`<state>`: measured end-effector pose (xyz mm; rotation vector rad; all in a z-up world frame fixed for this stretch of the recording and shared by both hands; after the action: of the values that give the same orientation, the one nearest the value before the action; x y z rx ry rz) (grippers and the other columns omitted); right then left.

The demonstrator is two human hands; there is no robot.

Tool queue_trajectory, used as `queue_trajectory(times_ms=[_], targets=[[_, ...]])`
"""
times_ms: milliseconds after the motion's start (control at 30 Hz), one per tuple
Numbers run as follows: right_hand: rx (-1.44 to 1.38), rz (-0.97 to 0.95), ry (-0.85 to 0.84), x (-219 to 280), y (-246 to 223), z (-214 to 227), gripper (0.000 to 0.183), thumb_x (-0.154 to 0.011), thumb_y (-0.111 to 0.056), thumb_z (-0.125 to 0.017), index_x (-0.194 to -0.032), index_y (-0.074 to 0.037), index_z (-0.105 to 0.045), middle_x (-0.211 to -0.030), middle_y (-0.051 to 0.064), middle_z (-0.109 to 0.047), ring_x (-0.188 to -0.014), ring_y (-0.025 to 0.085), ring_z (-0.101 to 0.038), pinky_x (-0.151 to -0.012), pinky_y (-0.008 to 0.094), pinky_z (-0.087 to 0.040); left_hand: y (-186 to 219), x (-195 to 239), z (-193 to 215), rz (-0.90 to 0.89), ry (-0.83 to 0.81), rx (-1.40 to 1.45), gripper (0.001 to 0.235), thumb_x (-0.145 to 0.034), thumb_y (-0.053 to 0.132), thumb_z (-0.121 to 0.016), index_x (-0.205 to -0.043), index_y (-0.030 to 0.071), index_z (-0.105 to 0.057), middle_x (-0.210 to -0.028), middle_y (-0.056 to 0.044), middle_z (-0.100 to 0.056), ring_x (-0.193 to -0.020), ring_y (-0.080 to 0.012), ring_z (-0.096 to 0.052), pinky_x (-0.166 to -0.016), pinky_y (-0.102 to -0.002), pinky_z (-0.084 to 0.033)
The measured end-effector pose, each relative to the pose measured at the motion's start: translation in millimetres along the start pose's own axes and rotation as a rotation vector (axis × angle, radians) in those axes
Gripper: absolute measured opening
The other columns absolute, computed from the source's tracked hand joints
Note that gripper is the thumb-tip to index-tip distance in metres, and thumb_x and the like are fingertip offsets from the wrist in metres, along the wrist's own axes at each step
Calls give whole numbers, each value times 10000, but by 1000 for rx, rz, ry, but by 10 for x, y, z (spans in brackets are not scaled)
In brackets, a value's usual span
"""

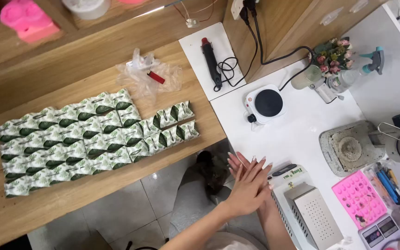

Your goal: Packing small decorative wax items into paper wrappers and flower-shaped gift boxes.

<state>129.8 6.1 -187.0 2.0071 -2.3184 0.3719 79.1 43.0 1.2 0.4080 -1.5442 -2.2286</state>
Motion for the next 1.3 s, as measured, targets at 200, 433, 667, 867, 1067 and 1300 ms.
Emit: queue_trajectory(times_ms=[200,433,667,867,1067,1300], targets=[[310,-103,371,299,659,-1174,619,-1060,-396,-328,-1621,-144,-257,-1696,96,-250,-1533,264,-259,-1207,441,-280,-600,135,498,222,194,-318,560,-1064,421,-338,-1606,280,-341,-1700,-95,-308,-1616,-301,-109,-1244,-615,98],[742,-237,200,752,1203,-1190,442,-1033,-222,-550,-1412,4,-583,-1371,170,-666,-1242,237,-671,-1143,439,-435,-2286,1280,938,601,604,145,450,-1027,389,-656,-934,-38,-767,-802,-166,-777,-701,-200,-714,-673,-333,-539],[430,88,238,1206,770,-748,355,-1131,-177,-471,-907,19,-663,-720,74,-659,-645,169,-581,-957,412,-509,-3216,2328,372,691,497,487,440,-1041,391,-448,-1040,43,-717,-860,-53,-774,-702,-127,-719,-689,-292,-571],[815,180,951,1686,833,48,285,-1054,-224,-598,-824,-55,-572,-649,26,-509,-618,120,-488,-848,337,-527,-2304,2225,1123,620,139,65,424,-1053,356,-610,-966,-25,-775,-844,-168,-756,-716,-185,-655,-706,-351,-516],[881,228,795,1283,1802,-619,214,-980,-230,-610,-1124,-82,-668,-862,11,-700,-830,98,-663,-802,294,-570,-2457,2640,1568,488,194,203,300,-1020,263,-545,-1066,14,-703,-969,-71,-751,-769,-140,-723,-722,-302,-548],[1810,114,831,818,2045,-1541,292,-979,-340,-612,-1148,-123,-710,-883,46,-770,-769,169,-738,-695,332,-564,-2718,3061,1690,581,-25,181,350,-1041,276,-594,-900,-24,-705,-822,-113,-780,-747,-165,-687,-712,-328,-549]])
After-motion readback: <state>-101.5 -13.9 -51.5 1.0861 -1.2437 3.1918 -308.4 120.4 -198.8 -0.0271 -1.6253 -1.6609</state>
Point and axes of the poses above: each hand's wrist, its own x-axis away from the middle knuckle, its own z-axis out of the back of the hand, y = z × x, the point moved 9 cm from there along -x, towards the middle knuckle
